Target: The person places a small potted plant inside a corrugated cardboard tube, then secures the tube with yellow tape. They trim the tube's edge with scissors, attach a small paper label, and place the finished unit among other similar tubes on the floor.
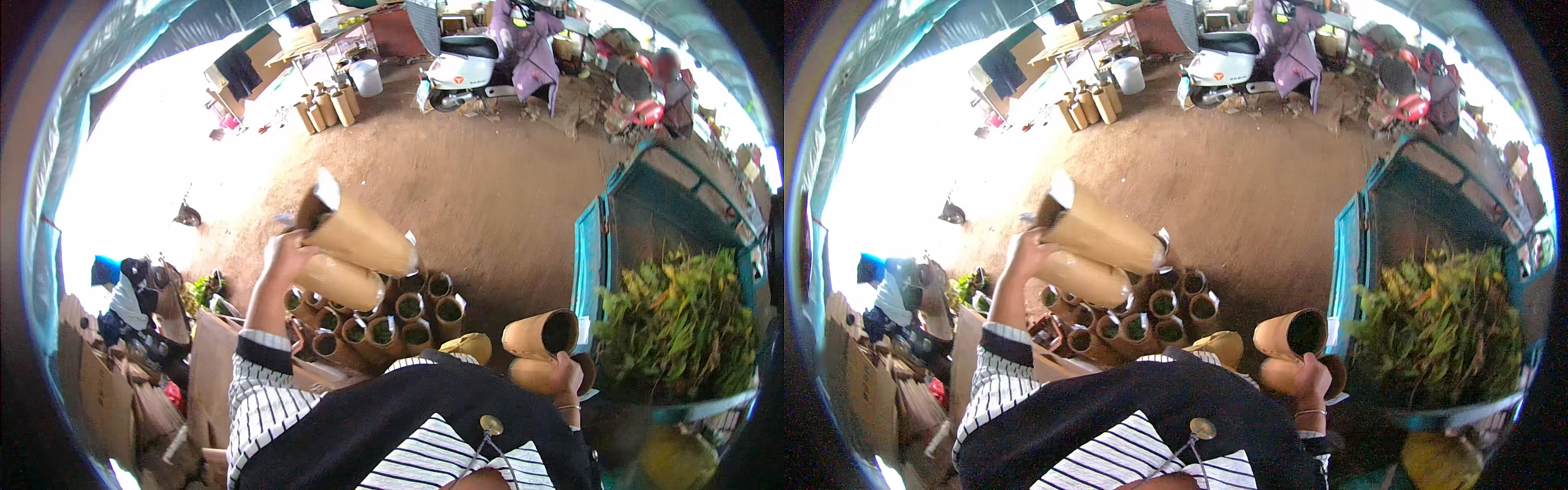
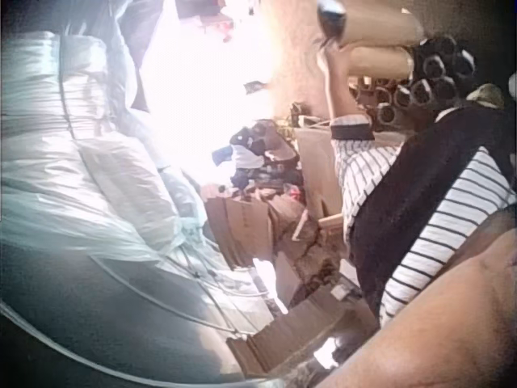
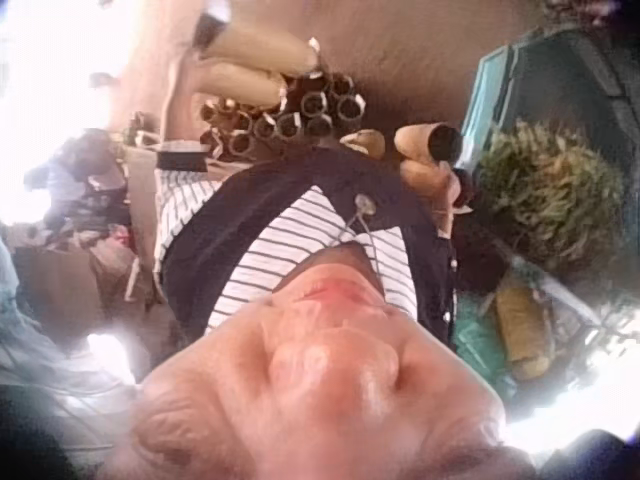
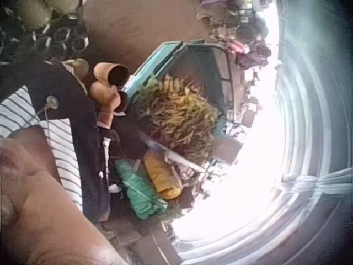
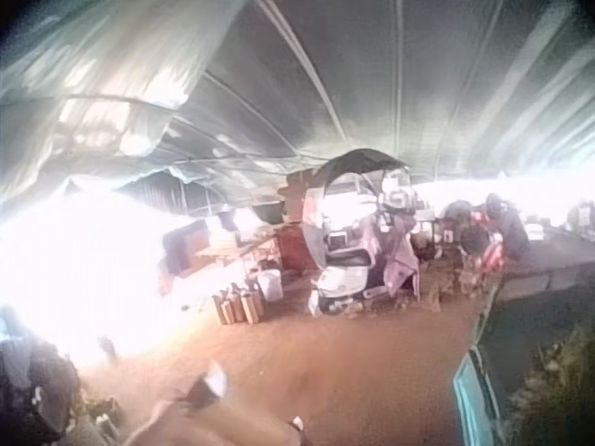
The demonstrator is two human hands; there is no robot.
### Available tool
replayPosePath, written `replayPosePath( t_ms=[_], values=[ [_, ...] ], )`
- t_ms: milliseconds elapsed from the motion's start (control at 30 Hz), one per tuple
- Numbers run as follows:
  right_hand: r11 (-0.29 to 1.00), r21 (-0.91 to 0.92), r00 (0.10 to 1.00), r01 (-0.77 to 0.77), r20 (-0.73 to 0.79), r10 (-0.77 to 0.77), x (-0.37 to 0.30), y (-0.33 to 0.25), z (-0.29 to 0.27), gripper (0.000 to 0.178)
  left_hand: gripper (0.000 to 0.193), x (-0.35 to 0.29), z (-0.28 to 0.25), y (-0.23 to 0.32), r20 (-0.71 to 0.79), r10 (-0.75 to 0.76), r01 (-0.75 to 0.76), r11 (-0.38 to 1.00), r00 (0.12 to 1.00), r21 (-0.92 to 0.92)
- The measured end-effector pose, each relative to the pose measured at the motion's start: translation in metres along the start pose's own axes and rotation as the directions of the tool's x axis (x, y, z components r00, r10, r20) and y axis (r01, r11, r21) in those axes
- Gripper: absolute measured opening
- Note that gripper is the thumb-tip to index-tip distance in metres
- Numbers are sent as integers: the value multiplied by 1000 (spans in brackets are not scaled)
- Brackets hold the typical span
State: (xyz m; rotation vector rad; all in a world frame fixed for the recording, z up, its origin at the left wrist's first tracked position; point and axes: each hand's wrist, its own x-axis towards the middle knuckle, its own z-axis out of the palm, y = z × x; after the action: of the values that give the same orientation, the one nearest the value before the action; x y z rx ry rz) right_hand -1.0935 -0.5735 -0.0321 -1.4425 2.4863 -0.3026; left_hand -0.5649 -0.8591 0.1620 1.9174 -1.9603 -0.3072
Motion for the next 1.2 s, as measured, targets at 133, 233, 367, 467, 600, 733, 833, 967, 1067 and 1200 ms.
replayPosePath(
  t_ms=[133,233,367,467,600,733,833,967,1067,1200],
  values=[
    [997,2,995,73,-68,-72,78,9,-25,26,39,37,58,96,143,87,-108,984,986,145],
    [987,-53,979,152,-133,-157,147,17,-30,28,35,72,118,128,198,248,-283,943,948,176],
    [997,-11,996,79,-27,-80,244,79,11,18,27,123,209,160,182,353,-364,931,918,31],
    [986,-15,979,165,123,-162,322,45,-34,20,27,150,251,190,209,260,-273,961,943,35],
    [977,-40,950,207,247,-191,392,-6,-87,22,27,210,285,198,252,141,-172,980,957,103],
    [951,-9,909,308,299,-291,494,-48,-74,22,29,269,303,180,313,-5,-46,987,950,156],
    [922,-1,877,388,307,-369,568,-67,-70,21,27,298,277,203,224,-65,13,974,973,227],
    [856,9,801,517,349,-487,664,-113,-66,21,22,325,269,200,176,-287,218,918,942,333],
    [803,25,738,596,378,-560,726,-162,-58,20,20,325,264,185,10,-395,375,878,918,299],
    [742,10,681,670,391,-620,800,-236,-57,20,16,340,246,176,-49,-547,528,776,836,344]
  ],
)
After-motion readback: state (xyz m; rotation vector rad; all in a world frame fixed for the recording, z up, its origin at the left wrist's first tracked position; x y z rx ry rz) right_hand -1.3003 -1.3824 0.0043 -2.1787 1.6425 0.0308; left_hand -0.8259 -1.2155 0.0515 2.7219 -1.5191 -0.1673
